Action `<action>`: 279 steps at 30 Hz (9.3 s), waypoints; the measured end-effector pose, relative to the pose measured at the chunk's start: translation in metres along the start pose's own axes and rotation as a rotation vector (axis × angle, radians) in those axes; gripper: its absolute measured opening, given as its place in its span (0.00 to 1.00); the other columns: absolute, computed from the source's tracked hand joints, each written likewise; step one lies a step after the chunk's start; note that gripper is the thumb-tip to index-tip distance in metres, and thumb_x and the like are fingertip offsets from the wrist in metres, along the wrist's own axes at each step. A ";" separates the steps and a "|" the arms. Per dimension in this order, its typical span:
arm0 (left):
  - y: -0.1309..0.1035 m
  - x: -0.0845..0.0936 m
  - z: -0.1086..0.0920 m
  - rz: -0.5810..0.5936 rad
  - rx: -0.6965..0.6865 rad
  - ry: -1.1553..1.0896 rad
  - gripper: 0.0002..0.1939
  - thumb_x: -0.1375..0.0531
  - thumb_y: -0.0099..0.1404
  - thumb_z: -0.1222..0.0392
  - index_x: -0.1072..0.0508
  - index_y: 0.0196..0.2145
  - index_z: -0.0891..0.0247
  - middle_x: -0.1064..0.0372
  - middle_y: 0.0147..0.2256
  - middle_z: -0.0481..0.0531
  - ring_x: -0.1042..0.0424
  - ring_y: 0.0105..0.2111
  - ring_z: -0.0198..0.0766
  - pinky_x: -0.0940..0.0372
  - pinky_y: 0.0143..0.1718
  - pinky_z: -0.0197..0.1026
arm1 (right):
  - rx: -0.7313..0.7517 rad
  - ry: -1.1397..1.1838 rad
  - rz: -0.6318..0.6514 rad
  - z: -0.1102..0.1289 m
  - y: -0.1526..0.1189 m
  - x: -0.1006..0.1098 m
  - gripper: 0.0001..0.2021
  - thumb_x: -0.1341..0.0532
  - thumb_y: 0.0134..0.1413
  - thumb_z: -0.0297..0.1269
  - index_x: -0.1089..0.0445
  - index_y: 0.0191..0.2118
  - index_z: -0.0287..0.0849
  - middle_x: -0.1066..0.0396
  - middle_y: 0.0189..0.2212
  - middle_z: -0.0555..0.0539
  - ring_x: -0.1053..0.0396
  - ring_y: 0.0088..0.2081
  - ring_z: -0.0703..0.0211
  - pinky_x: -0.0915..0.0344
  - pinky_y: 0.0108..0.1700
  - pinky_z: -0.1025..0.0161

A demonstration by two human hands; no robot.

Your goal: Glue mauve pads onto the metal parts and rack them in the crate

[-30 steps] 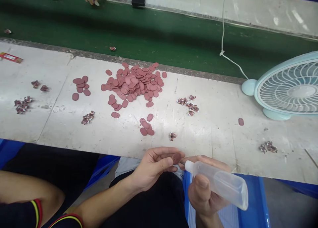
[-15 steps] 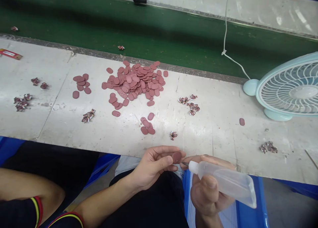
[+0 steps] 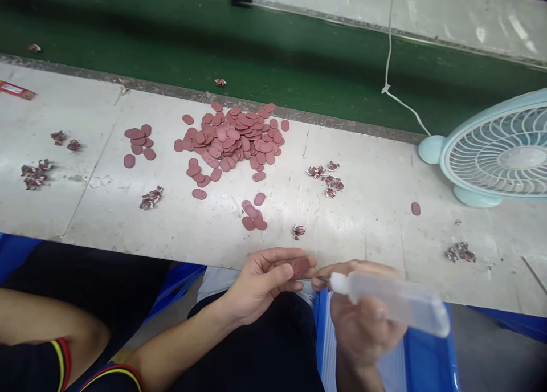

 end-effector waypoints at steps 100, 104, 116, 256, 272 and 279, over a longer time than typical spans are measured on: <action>-0.007 0.046 -0.021 -0.189 -0.027 0.034 0.12 0.36 0.65 0.62 0.22 0.46 0.65 0.22 0.47 0.62 0.22 0.41 0.38 0.29 0.36 0.32 | 0.181 -1.232 0.472 -0.045 0.062 0.011 0.09 0.43 0.62 0.39 0.28 0.44 0.47 0.29 0.41 0.46 0.28 0.43 0.52 0.30 0.47 0.52; -0.005 0.039 -0.017 -0.172 -0.023 0.054 0.12 0.35 0.64 0.62 0.21 0.45 0.65 0.22 0.47 0.61 0.22 0.41 0.39 0.30 0.36 0.32 | 0.141 -1.126 0.404 -0.035 0.063 0.008 0.09 0.42 0.61 0.39 0.25 0.39 0.46 0.25 0.36 0.46 0.27 0.37 0.53 0.29 0.42 0.53; -0.001 0.019 -0.009 -0.088 -0.125 0.202 0.12 0.30 0.58 0.63 0.20 0.41 0.61 0.19 0.37 0.52 0.24 0.35 0.34 0.30 0.39 0.36 | -0.345 -0.223 0.398 -0.029 -0.007 -0.023 0.09 0.35 0.57 0.41 0.23 0.43 0.48 0.23 0.43 0.47 0.26 0.37 0.59 0.25 0.39 0.62; 0.002 -0.001 0.011 -0.015 0.017 0.017 0.14 0.32 0.60 0.60 0.20 0.45 0.64 0.20 0.44 0.61 0.21 0.38 0.42 0.29 0.45 0.45 | 0.211 -0.296 -0.180 0.009 -0.021 0.003 0.10 0.37 0.54 0.41 0.28 0.43 0.53 0.28 0.29 0.51 0.28 0.23 0.51 0.31 0.24 0.48; 0.000 0.000 0.012 -0.015 0.033 -0.018 0.14 0.33 0.61 0.60 0.20 0.45 0.64 0.20 0.45 0.60 0.21 0.40 0.44 0.30 0.47 0.45 | 0.167 -0.159 -0.125 0.010 -0.020 -0.003 0.10 0.37 0.55 0.43 0.30 0.43 0.53 0.26 0.24 0.51 0.27 0.24 0.49 0.28 0.26 0.46; 0.000 -0.001 0.013 -0.012 0.036 -0.019 0.14 0.33 0.61 0.60 0.20 0.45 0.64 0.20 0.45 0.60 0.21 0.43 0.45 0.30 0.45 0.44 | 0.189 -0.173 -0.108 0.014 -0.020 -0.005 0.09 0.39 0.55 0.42 0.30 0.43 0.53 0.26 0.24 0.51 0.26 0.25 0.47 0.29 0.27 0.45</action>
Point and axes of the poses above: each hand's wrist, its own y-axis towards the middle knuckle, its own x-axis out of the back of the hand, z = x × y, the point moved 8 cm from there along y, towards the middle knuckle
